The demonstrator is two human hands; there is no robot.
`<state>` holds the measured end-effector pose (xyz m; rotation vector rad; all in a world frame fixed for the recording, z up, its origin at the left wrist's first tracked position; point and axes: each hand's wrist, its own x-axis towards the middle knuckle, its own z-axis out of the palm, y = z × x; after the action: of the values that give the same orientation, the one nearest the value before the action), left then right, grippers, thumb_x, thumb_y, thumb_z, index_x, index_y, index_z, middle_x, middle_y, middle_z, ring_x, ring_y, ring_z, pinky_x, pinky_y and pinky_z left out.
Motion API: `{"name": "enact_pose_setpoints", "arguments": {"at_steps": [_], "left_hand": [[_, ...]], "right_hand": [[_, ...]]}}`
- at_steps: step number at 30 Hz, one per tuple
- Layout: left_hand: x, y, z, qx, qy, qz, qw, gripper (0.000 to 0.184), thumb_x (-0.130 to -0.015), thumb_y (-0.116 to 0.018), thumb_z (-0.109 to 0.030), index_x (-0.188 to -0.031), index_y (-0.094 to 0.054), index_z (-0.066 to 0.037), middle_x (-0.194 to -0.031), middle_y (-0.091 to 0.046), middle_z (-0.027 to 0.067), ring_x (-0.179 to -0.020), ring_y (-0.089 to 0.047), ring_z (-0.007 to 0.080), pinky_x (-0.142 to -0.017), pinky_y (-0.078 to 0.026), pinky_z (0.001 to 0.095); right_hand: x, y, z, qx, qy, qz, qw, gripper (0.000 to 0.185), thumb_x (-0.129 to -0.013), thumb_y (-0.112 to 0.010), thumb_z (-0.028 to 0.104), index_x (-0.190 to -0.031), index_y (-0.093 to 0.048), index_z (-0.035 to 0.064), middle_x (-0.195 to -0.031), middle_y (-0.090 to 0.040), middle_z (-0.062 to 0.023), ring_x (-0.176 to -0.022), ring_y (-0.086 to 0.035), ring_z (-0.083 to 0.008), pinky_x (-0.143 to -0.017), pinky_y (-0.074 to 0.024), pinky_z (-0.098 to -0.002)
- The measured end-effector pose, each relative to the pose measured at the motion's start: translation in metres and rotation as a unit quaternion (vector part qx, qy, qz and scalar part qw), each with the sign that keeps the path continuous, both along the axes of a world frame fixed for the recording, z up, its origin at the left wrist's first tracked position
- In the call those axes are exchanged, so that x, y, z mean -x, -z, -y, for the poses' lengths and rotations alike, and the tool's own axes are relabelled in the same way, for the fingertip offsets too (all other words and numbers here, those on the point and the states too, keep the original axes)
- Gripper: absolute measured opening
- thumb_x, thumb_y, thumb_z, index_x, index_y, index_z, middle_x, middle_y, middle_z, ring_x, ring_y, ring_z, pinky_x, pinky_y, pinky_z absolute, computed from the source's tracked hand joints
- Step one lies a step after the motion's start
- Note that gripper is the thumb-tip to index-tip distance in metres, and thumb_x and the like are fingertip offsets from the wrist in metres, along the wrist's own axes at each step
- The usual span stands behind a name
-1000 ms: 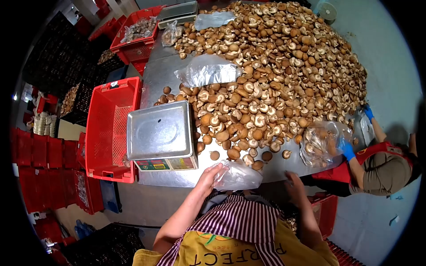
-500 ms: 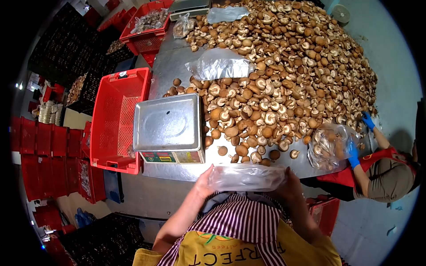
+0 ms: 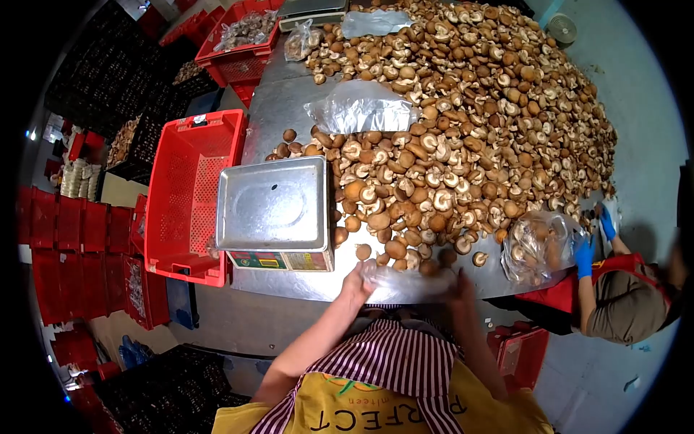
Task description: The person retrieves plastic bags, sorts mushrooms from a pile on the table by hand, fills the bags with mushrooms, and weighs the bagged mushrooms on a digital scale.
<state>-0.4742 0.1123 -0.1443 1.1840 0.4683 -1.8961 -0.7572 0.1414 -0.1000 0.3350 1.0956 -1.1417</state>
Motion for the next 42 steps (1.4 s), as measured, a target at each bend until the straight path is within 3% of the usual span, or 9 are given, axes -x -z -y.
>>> {"name": "enact_pose_setpoints", "arguments": {"at_steps": [3,6,8,12,20,24,30,39,42], "left_hand": [[0.001,-0.004,0.068,0.084,0.023,0.122,0.989,0.053,-0.105,-0.03,-0.042,-0.125,-0.047,0.004,-0.102,-0.064,0.0187,-0.088,-0.067,0.0281,-0.076,-0.061,0.039],[-0.002,-0.025,0.122,0.15,0.094,0.033,0.984,0.057,-0.095,-0.054,-0.051,-0.119,-0.052,0.001,-0.098,-0.065,0.0136,-0.082,-0.067,0.0236,-0.067,-0.06,0.035],[0.003,-0.038,0.139,0.153,0.103,0.089,0.979,0.057,-0.094,-0.055,-0.052,-0.119,-0.053,-0.001,-0.098,-0.065,0.0123,-0.081,-0.067,0.0217,-0.064,-0.059,0.0331],[0.005,-0.055,0.15,0.23,0.151,0.167,0.947,0.053,-0.093,-0.058,-0.051,-0.119,-0.056,-0.004,-0.098,-0.066,0.0089,-0.078,-0.066,0.0171,-0.057,-0.055,0.0265],[0.011,-0.07,0.145,0.231,0.226,0.184,0.928,0.061,-0.092,-0.059,-0.051,-0.132,-0.052,-0.006,-0.124,-0.06,0.009,-0.102,-0.061,0.0181,-0.07,-0.054,0.0321],[0.007,-0.059,0.155,0.203,0.217,0.19,0.936,0.049,-0.092,-0.06,-0.048,-0.122,-0.058,-0.009,-0.101,-0.065,0.0008,-0.079,-0.062,0.0097,-0.056,-0.049,0.0236],[-0.001,-0.067,0.164,0.187,0.197,0.152,0.95,0.052,-0.094,-0.06,-0.045,-0.127,-0.057,-0.005,-0.107,-0.066,0.0036,-0.078,-0.062,0.0089,-0.053,-0.05,0.0246],[0.02,-0.059,0.175,0.185,0.265,0.258,0.911,0.045,-0.092,-0.065,-0.04,-0.116,-0.063,-0.001,-0.099,-0.066,0.0035,-0.084,-0.059,0.0122,-0.07,-0.048,0.0252],[0.03,-0.057,0.174,0.257,0.259,0.298,0.882,0.038,-0.092,-0.067,-0.035,-0.111,-0.066,-0.001,-0.098,-0.067,0.0028,-0.089,-0.059,0.011,-0.078,-0.047,0.0251]], "right_hand": [[-0.002,0.005,0.06,0.025,-0.008,-0.015,1.0,0.03,-0.097,-0.053,0.042,-0.102,-0.064,0.014,-0.079,-0.065,0.0009,-0.072,-0.061,-0.0163,-0.066,-0.0522,-0.0367],[0.004,0.018,0.113,0.135,-0.004,0.009,0.991,0.04,-0.097,-0.05,0.048,-0.114,-0.062,0.0139,-0.094,-0.068,-0.0008,-0.084,-0.063,-0.0206,-0.075,-0.0517,-0.039],[0.002,0.003,0.149,0.245,-0.115,-0.003,0.963,0.058,-0.095,-0.051,0.055,-0.137,-0.049,0.0143,-0.133,-0.056,-0.0078,-0.119,-0.053,-0.0272,-0.095,-0.0457,-0.0454],[0.01,-0.005,0.162,0.208,-0.226,-0.072,0.949,0.068,-0.094,-0.054,0.054,-0.143,-0.041,0.0083,-0.136,-0.053,-0.0108,-0.119,-0.054,-0.0295,-0.091,-0.0482,-0.0465],[0.006,-0.017,0.168,0.176,-0.224,-0.178,0.942,0.047,-0.091,-0.058,0.053,-0.094,-0.065,0.0066,-0.075,-0.065,-0.0063,-0.062,-0.062,-0.0187,-0.053,-0.0493,-0.0311],[0.008,-0.063,0.18,0.097,-0.293,-0.227,0.924,0.043,-0.09,-0.058,0.054,-0.102,-0.063,0.0131,-0.08,-0.063,-0.0011,-0.067,-0.055,-0.0127,-0.052,-0.0404,-0.0278],[-0.002,-0.052,0.207,0.108,-0.292,-0.224,0.923,0.045,-0.096,-0.05,0.049,-0.084,-0.065,0.0082,-0.068,-0.06,-0.005,-0.047,-0.05,-0.0154,-0.045,-0.0393,-0.0323],[-0.02,-0.035,0.218,0.183,-0.369,-0.413,0.812,0.033,-0.095,-0.061,0.033,-0.107,-0.066,0.0021,-0.085,-0.067,-0.005,-0.081,-0.062,-0.0163,-0.074,-0.0473,-0.0281],[-0.029,-0.036,0.219,0.212,-0.463,-0.445,0.736,0.047,-0.089,-0.066,0.038,-0.117,-0.064,0.0003,-0.106,-0.065,-0.0157,-0.106,-0.06,-0.0271,-0.094,-0.0443,-0.0358]]}}
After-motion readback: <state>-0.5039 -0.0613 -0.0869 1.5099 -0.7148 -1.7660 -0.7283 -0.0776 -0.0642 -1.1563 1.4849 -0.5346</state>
